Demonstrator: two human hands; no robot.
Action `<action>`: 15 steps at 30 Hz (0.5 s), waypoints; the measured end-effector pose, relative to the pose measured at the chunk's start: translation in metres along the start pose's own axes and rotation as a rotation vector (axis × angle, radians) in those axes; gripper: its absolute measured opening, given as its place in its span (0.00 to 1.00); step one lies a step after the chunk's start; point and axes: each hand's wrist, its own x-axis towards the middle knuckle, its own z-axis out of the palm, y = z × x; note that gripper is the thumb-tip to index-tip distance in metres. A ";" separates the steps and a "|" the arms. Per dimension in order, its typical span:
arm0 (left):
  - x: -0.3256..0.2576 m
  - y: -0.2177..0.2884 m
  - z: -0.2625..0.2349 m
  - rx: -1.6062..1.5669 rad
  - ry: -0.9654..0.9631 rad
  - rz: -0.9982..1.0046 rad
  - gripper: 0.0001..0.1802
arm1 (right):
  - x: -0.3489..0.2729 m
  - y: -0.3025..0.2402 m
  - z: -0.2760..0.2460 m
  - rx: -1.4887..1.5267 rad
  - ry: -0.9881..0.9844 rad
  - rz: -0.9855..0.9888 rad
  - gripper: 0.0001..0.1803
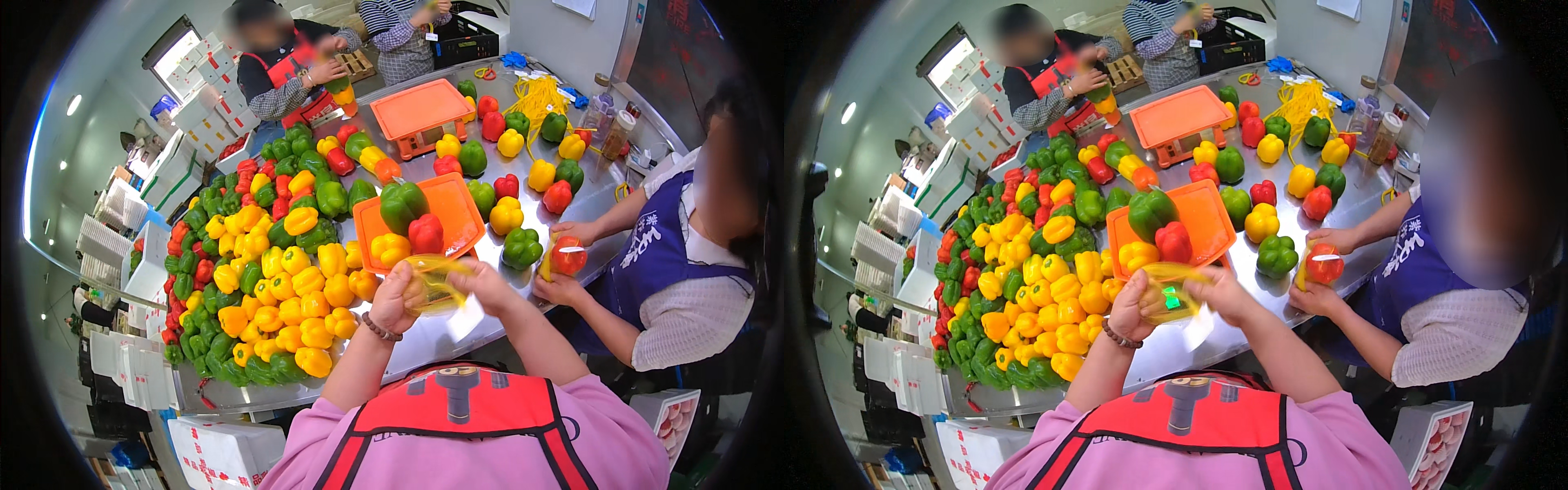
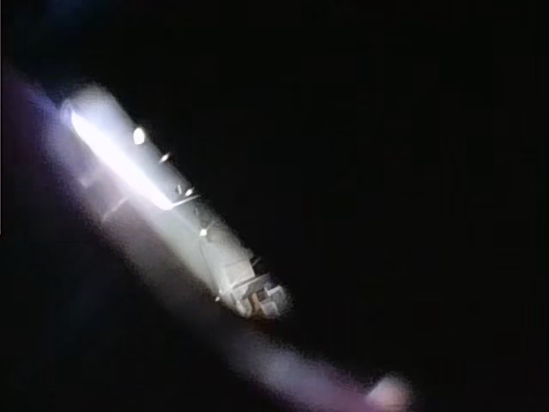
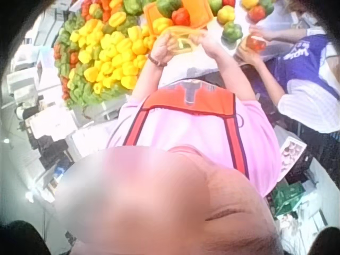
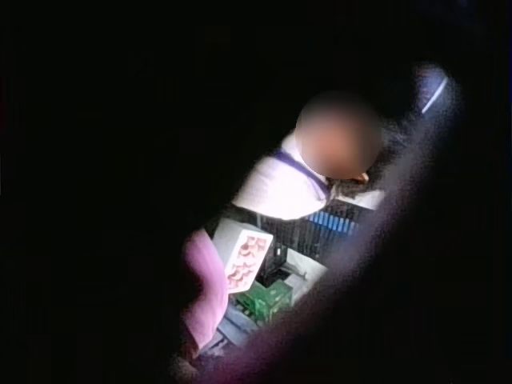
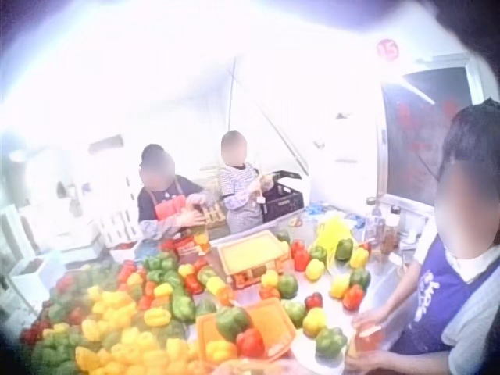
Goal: The person selects red, yellow, and green bell peppers from a large pile on a metal table. They place the peppers on a digital scale, then thread them onto a skewer in a repeating color pattern. The person uses a yellow rubber band to secure the peppers on the skewer and places the finished product on the table.
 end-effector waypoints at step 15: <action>0.036 0.028 -0.046 -0.203 -0.145 0.022 0.11 | 0.046 0.007 -0.002 0.474 -0.031 -0.034 0.11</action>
